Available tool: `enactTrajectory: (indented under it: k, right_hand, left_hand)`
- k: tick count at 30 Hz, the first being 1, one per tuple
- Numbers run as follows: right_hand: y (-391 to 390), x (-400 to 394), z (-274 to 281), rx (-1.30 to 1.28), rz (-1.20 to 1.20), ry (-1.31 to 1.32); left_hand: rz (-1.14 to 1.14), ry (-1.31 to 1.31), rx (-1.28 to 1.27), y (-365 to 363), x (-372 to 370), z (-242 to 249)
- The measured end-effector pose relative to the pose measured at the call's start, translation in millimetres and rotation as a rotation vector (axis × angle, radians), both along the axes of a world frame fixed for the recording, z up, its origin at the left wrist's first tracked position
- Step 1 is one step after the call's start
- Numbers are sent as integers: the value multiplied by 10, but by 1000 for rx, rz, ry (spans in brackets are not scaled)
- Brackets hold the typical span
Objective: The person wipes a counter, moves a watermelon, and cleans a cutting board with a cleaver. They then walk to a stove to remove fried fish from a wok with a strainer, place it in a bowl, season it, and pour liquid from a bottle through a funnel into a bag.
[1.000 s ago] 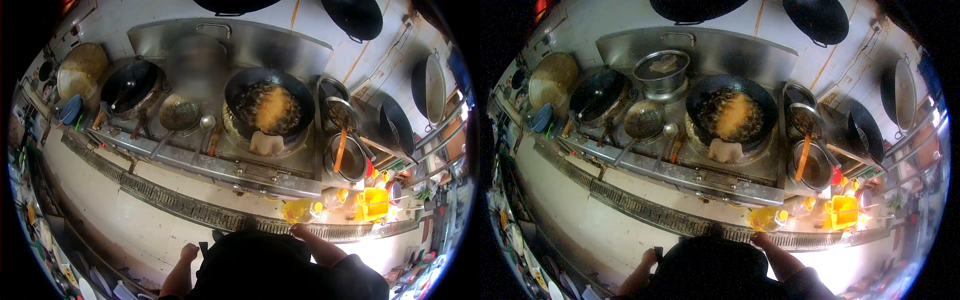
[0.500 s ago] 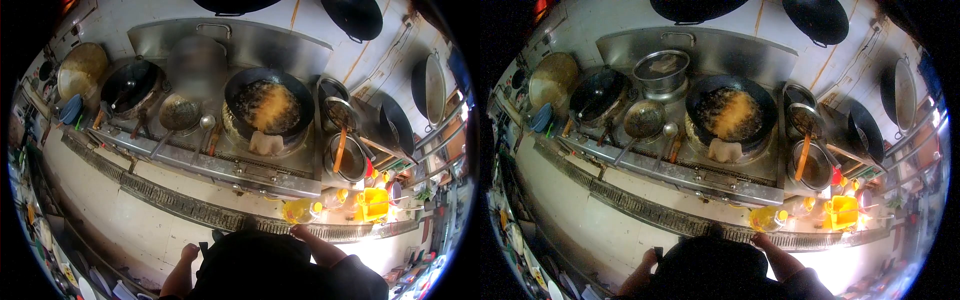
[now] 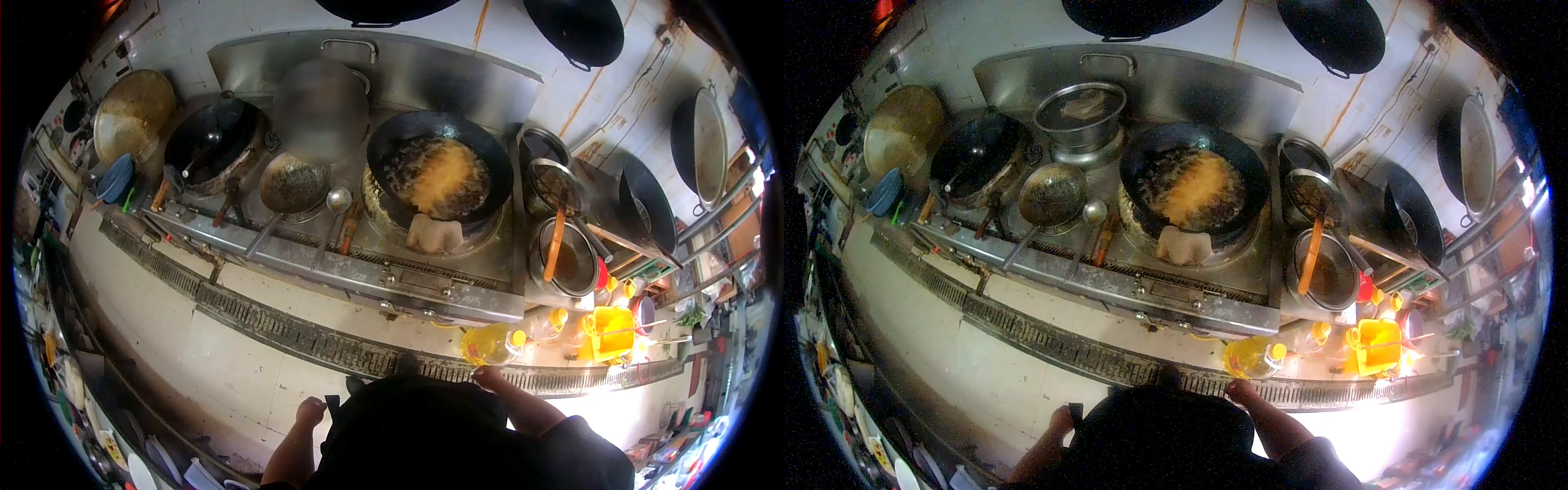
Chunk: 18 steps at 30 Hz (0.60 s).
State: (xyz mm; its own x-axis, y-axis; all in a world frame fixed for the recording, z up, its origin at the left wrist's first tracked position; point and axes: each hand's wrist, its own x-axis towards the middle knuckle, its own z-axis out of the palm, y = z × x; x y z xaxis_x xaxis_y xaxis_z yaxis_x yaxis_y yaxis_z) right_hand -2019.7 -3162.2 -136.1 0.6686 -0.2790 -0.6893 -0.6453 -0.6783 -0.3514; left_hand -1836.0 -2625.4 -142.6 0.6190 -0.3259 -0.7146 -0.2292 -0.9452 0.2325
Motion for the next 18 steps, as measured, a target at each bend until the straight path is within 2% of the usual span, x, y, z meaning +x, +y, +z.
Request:
enactTrajectory:
  k: [4, 7, 9, 10, 11, 12, 13, 15, 16, 18]
  right_hand:
    - [-24, -36, -90, -1, 52, -10]
    - [27, -21, 5, -4, -97, -39]
    - [23, -10, 36, -81, 158, -44]
    - [-21, -82, -106, -84, 145, -41]
    - [-87, -172, -370, -120, 282, -180]
    - [-76, -162, -374, -155, 422, -321]
    - [-69, -171, -367, -155, 420, -321]
    - [-45, -170, -301, -61, 175, -240]
    - [-90, -212, -456, -61, 175, -240]
    - [-167, -265, -739, -217, 530, -297]
  left_hand:
    - [-44, -6, 33, -10, 6, 20]
    - [-107, -3, 30, 45, 26, -135]
    - [1, -40, -1, 103, 3, -351]
    - [-12, -38, -5, 81, 11, -339]
    - [83, -26, -42, 80, 3, -284]
    - [183, -14, -78, 89, -9, -231]
    - [181, -14, -78, 90, -14, -183]
    - [-35, -93, -68, 63, -1, -111]
    - [-35, -93, -68, 51, 5, -100]
    - [-18, -80, -44, 33, 9, -80]
